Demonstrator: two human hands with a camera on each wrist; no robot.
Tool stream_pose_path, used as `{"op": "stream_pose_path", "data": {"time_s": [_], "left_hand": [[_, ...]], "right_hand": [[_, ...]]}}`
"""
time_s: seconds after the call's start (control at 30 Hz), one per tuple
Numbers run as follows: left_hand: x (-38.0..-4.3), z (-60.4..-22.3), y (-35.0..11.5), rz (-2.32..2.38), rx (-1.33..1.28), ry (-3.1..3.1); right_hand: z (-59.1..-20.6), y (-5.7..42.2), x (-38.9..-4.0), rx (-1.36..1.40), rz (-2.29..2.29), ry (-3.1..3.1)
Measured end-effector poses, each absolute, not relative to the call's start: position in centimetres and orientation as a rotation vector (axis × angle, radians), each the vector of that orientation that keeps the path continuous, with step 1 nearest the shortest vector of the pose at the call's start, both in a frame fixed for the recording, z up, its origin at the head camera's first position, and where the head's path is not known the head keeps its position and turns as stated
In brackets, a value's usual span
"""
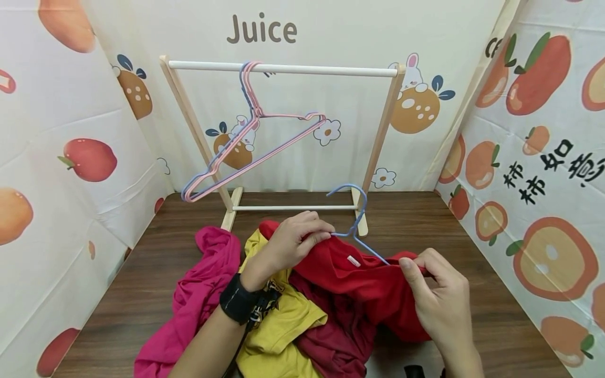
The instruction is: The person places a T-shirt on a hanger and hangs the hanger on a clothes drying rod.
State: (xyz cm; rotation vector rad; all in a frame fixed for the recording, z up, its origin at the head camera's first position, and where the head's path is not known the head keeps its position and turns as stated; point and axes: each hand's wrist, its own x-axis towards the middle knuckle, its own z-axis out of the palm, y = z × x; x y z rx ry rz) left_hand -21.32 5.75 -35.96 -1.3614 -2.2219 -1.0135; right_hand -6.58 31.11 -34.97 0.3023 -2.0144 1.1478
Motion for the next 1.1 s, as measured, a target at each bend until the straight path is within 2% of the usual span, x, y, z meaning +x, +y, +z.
{"op": "stream_pose_path", "data": {"time_s": [0.37, 0.77, 1.1], "left_hand": [[-21.2, -35.7, 5.7, -0.995, -1.326, -2.241], [-21.5, -35.7, 5.2, -1.066, -1.278, -2.213], [-21.7, -35.8, 5.2, -1.083, -1.293, -2.175]], "right_hand": [[-35.6, 31.3, -6.2, 0.341, 0.933, -2.291], [-36.0, 32.2, -5.2, 0.237, 0.865, -2.371], [-36.6, 33.3, -5.2, 0.345, 0.730, -2.342]]}}
